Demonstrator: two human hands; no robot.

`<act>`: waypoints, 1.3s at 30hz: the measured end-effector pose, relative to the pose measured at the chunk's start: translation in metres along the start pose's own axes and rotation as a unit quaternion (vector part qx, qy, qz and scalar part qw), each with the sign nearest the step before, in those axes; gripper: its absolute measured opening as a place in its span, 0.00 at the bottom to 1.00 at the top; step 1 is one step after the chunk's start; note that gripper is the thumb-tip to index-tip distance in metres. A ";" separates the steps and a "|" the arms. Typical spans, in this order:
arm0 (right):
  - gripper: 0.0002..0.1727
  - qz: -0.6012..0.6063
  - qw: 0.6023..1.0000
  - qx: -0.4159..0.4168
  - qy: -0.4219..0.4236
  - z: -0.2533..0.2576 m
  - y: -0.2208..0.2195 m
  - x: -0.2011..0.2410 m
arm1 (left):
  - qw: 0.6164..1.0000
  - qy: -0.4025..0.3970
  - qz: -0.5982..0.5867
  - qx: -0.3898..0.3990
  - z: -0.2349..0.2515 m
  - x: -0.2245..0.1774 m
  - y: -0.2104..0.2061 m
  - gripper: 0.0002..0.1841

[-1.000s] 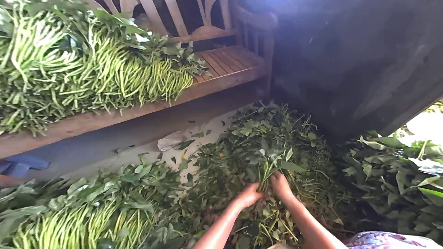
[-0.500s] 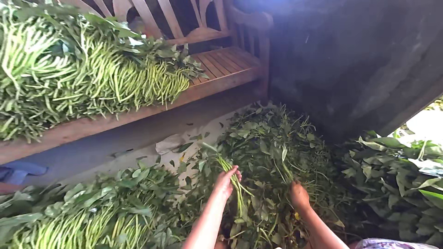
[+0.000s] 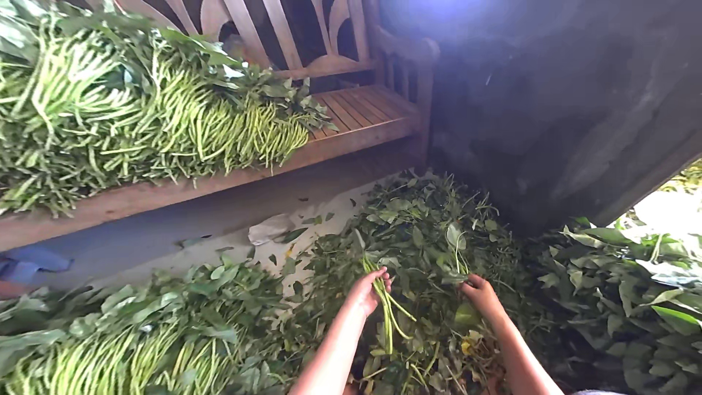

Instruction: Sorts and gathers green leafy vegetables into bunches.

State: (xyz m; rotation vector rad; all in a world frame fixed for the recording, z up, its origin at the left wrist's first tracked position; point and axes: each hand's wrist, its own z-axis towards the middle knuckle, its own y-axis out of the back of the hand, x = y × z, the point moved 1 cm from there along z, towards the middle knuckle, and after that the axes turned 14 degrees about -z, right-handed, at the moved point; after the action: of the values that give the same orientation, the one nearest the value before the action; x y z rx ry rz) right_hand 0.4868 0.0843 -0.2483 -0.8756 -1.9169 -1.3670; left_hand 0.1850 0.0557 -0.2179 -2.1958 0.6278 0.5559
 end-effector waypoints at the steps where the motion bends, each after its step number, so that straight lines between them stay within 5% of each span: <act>1: 0.15 0.018 1.000 0.006 0.011 -0.002 0.000 0.004 | 1.000 0.001 0.017 0.004 -0.001 0.003 -0.003 0.07; 10: 0.18 -0.145 0.985 0.019 0.089 -0.006 -0.041 0.025 | 0.976 -0.129 0.173 0.022 -0.018 0.045 -0.046 0.10; 19: 0.19 -0.223 0.957 0.068 0.174 -0.013 -0.056 0.031 | 0.969 -0.085 0.233 0.019 -0.009 0.058 -0.051 0.22; 22: 0.20 -0.153 0.970 0.076 0.172 -0.007 -0.046 0.023 | 0.969 -0.127 0.211 -0.017 -0.002 0.046 -0.045 0.17; 27: 0.21 -0.075 0.996 0.048 -0.023 0.005 -0.014 0.008 | 0.951 -0.225 0.196 -0.076 0.006 -0.002 -0.023 0.15; 30: 0.24 -0.073 0.994 0.049 -0.062 0.010 -0.009 0.006 | 0.937 -0.279 0.188 -0.089 0.006 -0.028 -0.005 0.16; 34: 0.50 -0.282 0.959 0.022 -0.018 -0.012 -0.007 0.061 | 0.929 -0.293 0.216 -0.063 -0.009 -0.046 -0.001 0.16; 36: 0.45 -0.333 0.941 -0.023 0.059 -0.025 -0.017 0.091 | 0.931 -0.275 0.236 -0.030 -0.018 -0.044 -0.005 0.17; 39: 0.37 -0.353 0.926 0.069 0.113 -0.035 -0.048 0.108 | 0.940 -0.238 0.240 0.051 -0.030 -0.034 -0.015 0.17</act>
State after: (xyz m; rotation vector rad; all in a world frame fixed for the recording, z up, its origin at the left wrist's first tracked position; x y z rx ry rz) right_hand 0.3890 0.0565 -0.1794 0.0807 -2.1980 -1.6018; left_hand 0.1723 0.0501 -0.1724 -1.7084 0.8996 1.2335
